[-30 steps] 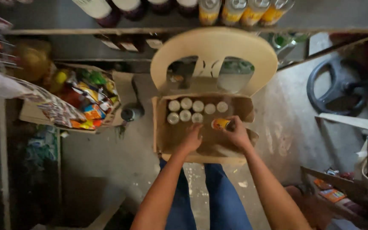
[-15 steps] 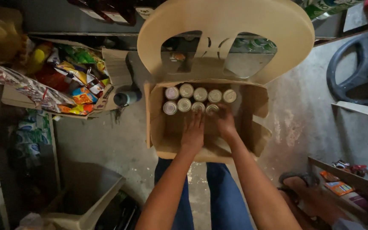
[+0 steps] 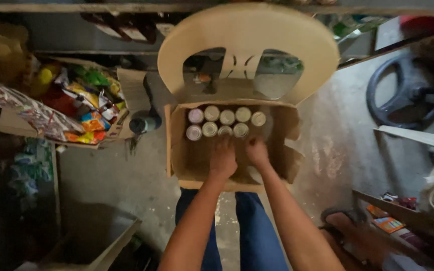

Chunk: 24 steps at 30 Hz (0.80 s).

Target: Packing various canned food items from a grocery shelf into a cardboard box.

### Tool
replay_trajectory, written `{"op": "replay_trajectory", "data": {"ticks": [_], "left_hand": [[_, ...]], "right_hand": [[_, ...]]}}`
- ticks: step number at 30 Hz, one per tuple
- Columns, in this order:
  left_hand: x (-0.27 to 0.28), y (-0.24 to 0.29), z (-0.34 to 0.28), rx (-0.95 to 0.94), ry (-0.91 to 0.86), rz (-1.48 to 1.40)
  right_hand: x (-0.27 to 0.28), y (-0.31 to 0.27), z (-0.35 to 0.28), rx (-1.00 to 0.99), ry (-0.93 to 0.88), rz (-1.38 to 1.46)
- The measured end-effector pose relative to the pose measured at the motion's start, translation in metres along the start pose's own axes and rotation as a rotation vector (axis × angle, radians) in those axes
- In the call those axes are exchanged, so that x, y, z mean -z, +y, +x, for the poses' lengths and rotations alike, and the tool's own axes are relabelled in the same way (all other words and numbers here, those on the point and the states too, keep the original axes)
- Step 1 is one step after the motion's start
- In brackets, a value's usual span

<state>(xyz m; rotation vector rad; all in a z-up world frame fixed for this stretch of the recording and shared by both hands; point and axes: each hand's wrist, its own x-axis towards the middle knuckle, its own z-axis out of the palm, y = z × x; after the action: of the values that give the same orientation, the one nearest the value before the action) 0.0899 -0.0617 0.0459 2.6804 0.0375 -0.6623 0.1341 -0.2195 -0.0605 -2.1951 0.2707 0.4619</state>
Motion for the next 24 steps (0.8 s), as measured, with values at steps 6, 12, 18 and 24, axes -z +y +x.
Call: {"op": "replay_trajectory", "data": {"ticks": [6,12,18,24], "left_hand": [[0.116,0.048,-0.027,0.04,0.022,-0.095],[0.233,0.083,-0.034,-0.193,0.424,-0.257],[0.422,0.134,-0.066,-0.523,0.899,-0.318],[0.545,0.158,-0.062,-0.594,1.099,-0.334]], "right_hand": [[0.056,-0.094,-0.05,0.713,0.094,-0.043],[0.169,-0.294,-0.086,0.645,0.144,0.141],[0.283,-0.47,-0.115,1.052,0.449,-0.057],[0.353,-0.598,-0.111,1.127,0.642,-0.335]]}}
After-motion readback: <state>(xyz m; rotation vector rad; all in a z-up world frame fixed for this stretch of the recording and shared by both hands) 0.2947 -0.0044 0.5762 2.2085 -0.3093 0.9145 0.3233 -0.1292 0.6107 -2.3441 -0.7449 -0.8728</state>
